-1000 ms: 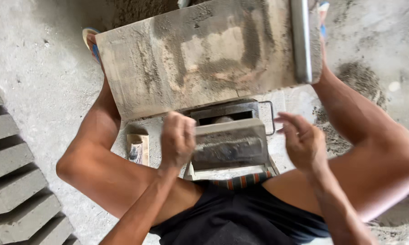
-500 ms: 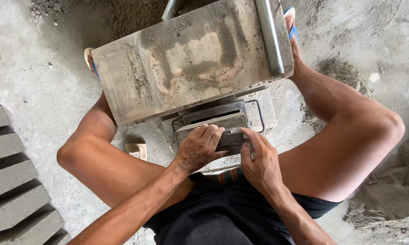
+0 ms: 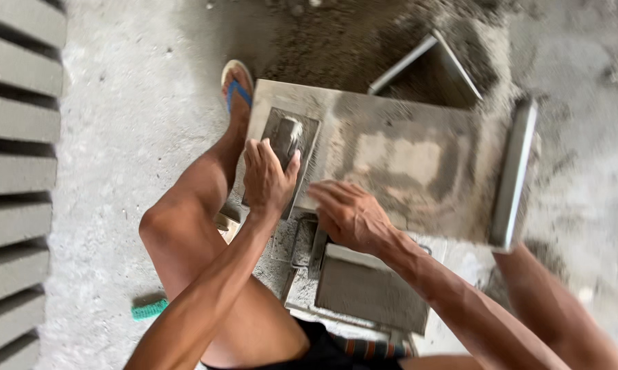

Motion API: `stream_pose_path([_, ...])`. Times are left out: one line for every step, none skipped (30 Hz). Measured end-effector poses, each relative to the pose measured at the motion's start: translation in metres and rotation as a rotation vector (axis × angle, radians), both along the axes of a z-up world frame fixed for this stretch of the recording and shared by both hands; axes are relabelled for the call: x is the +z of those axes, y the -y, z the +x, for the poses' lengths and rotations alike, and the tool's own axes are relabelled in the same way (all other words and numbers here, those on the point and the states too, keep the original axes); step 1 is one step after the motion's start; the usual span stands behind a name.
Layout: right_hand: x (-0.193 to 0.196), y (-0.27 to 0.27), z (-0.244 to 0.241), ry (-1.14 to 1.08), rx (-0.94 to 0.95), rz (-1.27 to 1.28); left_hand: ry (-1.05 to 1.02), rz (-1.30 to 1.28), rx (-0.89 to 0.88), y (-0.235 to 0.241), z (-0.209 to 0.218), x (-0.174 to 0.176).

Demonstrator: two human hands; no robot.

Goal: The person scoops concrete into a metal mold, levels the surface with a trowel, and compacts the mixture using a wooden block and a hammer. They then lift the mold, flip it to release the formed brick, and stack it with others before repeating the process.

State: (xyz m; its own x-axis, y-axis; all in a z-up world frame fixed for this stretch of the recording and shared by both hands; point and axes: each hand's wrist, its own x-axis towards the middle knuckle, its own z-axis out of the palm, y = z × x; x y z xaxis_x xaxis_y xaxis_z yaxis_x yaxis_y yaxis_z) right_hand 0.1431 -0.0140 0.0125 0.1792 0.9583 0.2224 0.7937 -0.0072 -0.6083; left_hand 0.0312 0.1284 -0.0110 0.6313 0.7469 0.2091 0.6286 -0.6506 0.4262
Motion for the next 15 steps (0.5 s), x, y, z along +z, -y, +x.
stream_pose_path([-0.014, -0.010, 0.004, 0.043, 0.196, -0.014, -0.060, 0.024, 0.103, -0.011, 0.006, -0.009])
stream_pose_path([-0.029, -0.020, 0.009, 0.085, 0.377, -0.024, -0.120, 0.049, 0.192, -0.024, 0.015, -0.018])
stream_pose_path([-0.037, -0.030, 0.013, 0.085, 0.397, -0.024, -0.121, 0.047, 0.212, -0.032, 0.018, -0.024])
stream_pose_path([-0.045, -0.036, 0.015, 0.123, 0.486, -0.028, -0.154, 0.020, 0.230, -0.038, 0.019, -0.030])
stream_pose_path([-0.053, -0.041, 0.017, 0.161, 0.574, -0.031, -0.187, -0.008, 0.247, -0.042, 0.022, -0.036])
stream_pose_path([-0.042, -0.056, 0.025, 0.146, 0.578, -0.036, -0.201, -0.016, 0.249, -0.046, 0.021, -0.040])
stream_pose_path([-0.031, -0.070, 0.033, 0.315, 0.759, -0.288, -0.173, -0.053, 0.254, -0.048, 0.020, -0.043])
stream_pose_path([-0.018, -0.081, 0.041, 0.486, 0.924, -0.546, -0.142, -0.089, 0.249, -0.049, 0.019, -0.044])
stream_pose_path([-0.012, -0.104, 0.056, 0.471, 0.923, -0.551, -0.153, -0.096, 0.243, -0.048, 0.018, -0.050])
stream_pose_path([-0.005, -0.129, 0.073, 0.726, 0.888, -0.567, -0.121, -0.090, 0.252, -0.049, 0.018, -0.053])
stream_pose_path([0.006, -0.152, 0.087, 0.980, 0.840, -0.577, -0.089, -0.083, 0.261, -0.047, 0.016, -0.054])
stream_pose_path([-0.021, -0.147, 0.104, 0.978, 0.833, -0.580, -0.089, -0.082, 0.253, -0.045, 0.019, -0.041])
stream_pose_path([-0.047, -0.140, 0.120, 0.749, 0.496, -0.255, -0.098, -0.039, 0.256, -0.041, 0.020, -0.026])
stream_pose_path([-0.069, -0.138, 0.141, 0.524, 0.150, 0.068, -0.089, 0.014, 0.254, -0.043, 0.027, -0.010])
stream_pose_path([-0.050, -0.127, 0.126, 0.541, 0.133, 0.075, -0.072, 0.025, 0.240, -0.041, 0.029, -0.002])
